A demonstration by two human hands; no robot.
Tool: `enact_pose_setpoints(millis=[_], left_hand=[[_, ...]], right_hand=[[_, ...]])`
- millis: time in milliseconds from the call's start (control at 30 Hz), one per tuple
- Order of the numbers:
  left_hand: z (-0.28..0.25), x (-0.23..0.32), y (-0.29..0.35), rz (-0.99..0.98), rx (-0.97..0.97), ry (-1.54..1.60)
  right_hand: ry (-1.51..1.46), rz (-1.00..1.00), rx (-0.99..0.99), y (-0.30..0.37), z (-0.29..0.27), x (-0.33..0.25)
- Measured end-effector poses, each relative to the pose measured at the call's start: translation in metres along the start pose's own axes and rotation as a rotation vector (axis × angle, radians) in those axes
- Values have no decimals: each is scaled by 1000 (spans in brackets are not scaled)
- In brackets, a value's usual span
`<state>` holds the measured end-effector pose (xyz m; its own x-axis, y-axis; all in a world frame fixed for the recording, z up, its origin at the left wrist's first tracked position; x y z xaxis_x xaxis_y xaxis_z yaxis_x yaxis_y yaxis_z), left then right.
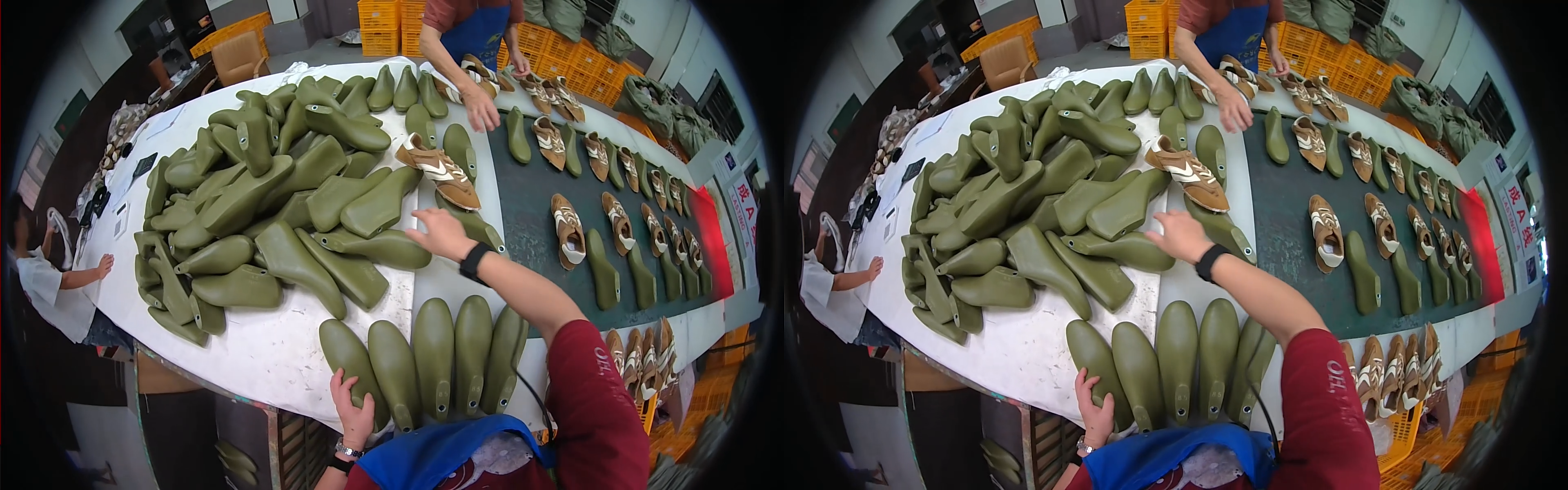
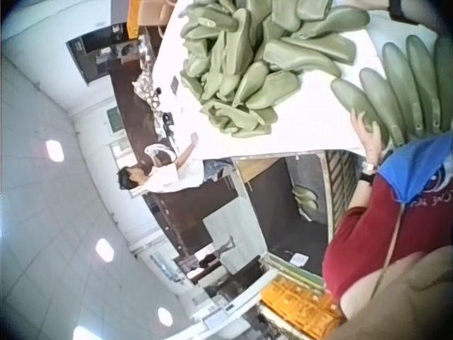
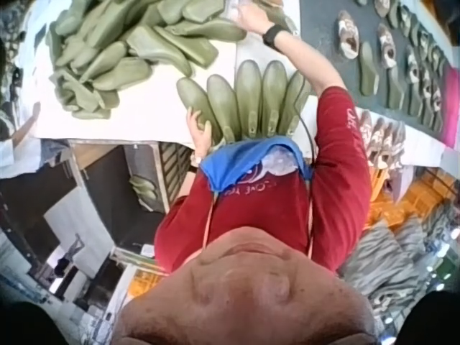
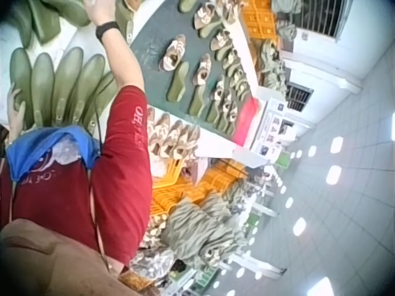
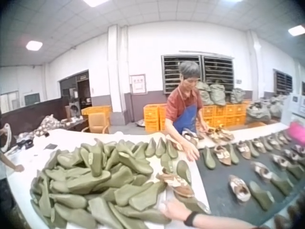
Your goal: The worker is assembling shoes by placing uppers onto shoe lasts and organizing them on a conveyor belt.
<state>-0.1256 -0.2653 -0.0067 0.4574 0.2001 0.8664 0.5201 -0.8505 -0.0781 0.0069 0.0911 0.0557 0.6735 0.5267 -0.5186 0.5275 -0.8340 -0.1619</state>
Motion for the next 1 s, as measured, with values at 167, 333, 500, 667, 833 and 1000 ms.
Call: enact_pose_setpoints(millis=[167,333,500,667,833,1000], left_hand=[[2,-3,2,-3,-8,12],[6,-7,2,-13,-19,5],[0,-5,2,-15,-7,12],[3,-5,-1,0,-5,-7],[4,-5,0,0,-23,-27],[7,-5,-1,-15,-37,5]], right_hand=[[-880,479,-306,-47,103,33],[-1141,771,-275,-54,133,68],[-939,712,-510,-43,90,92],[-398,482,-411,-49,28,137],[-478,527,-421,-43,54,76],[-318,590,-325,-61,76,116]])
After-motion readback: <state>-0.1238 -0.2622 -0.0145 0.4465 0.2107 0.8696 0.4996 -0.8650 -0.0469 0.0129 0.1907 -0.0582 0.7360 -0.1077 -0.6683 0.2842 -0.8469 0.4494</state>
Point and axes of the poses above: each hand's wrist, its own y-axis away from the middle knuckle, its own z-axis out of the palm, x = y × z, the point moved 10 cm from there along -y, towards the middle knuckle, and after that the axes turned 2 degrees about x, right-handed, at the moved point
